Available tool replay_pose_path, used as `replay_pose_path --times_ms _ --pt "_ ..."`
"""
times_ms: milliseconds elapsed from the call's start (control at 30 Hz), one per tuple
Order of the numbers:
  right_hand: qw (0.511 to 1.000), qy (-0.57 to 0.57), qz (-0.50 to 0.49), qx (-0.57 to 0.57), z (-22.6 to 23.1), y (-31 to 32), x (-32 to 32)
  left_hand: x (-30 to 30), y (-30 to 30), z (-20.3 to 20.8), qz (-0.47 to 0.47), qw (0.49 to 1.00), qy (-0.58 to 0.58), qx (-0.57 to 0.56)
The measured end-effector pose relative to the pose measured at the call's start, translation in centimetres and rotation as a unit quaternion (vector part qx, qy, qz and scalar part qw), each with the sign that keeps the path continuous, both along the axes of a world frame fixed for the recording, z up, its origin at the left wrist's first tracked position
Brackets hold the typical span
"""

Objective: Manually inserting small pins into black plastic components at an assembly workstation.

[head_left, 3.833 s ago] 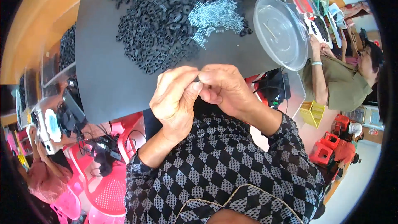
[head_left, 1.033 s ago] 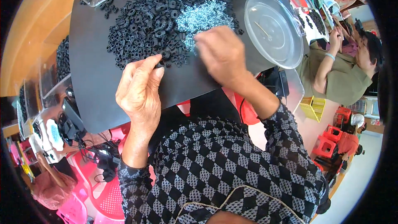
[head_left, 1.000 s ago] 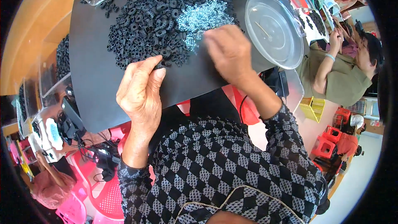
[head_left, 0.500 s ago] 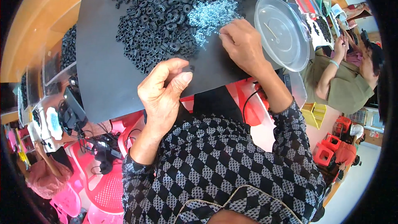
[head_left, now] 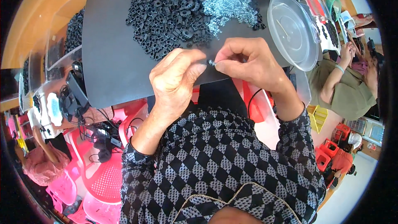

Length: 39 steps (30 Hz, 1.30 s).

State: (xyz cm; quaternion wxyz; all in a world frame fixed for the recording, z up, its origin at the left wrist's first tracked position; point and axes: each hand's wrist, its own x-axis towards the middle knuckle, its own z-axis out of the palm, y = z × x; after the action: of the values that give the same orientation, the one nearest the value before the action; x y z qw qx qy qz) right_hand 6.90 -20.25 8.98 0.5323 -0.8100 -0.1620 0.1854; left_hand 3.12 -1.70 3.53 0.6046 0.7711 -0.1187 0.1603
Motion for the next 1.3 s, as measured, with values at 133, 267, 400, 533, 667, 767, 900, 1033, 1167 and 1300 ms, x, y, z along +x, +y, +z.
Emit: replay_pose_path --times_ms 133,267,400,533,667,767,900,1033,1167,1300 --pt "0.993 0.113 -0.001 0.030 0.2 0.0 0.1 0.0 0.2 -0.4 -0.007 0.996 -0.068 0.056" --pt "0.980 0.193 -0.012 0.046 0.0 0.0 0.1 -0.2 0.2 -0.7 -0.010 0.995 -0.082 0.056" --pt "0.975 0.219 -0.029 0.027 -0.2 0.0 -0.1 0.0 0.0 -0.9 -0.015 0.994 -0.093 0.056" --pt "0.960 0.269 -0.036 0.068 -1.0 -0.1 0.2 0.0 0.1 -1.0 -0.008 0.994 -0.091 0.055" --pt "0.943 0.309 -0.040 0.118 -1.4 -0.2 0.2 0.0 0.1 -1.0 -0.011 0.996 -0.081 0.046" --pt "0.935 0.326 -0.041 0.136 -1.3 -0.2 0.1 0.0 0.2 -1.0 -0.018 0.998 -0.062 0.025" --pt "0.925 0.349 -0.041 0.145 -1.3 -0.2 0.2 -0.1 0.2 -0.9 -0.033 0.999 -0.034 -0.013" --pt "0.911 0.372 -0.047 0.174 -1.5 0.1 0.0 -0.1 0.3 -1.1 -0.043 0.998 -0.025 -0.036" --pt "0.912 0.369 -0.053 0.171 -1.7 0.1 0.1 -0.1 0.3 -1.2 -0.042 0.997 0.005 -0.059" --pt "0.926 0.345 -0.054 0.147 -1.8 -0.1 0.3 -0.3 0.3 -1.4 -0.035 0.996 0.048 -0.071"
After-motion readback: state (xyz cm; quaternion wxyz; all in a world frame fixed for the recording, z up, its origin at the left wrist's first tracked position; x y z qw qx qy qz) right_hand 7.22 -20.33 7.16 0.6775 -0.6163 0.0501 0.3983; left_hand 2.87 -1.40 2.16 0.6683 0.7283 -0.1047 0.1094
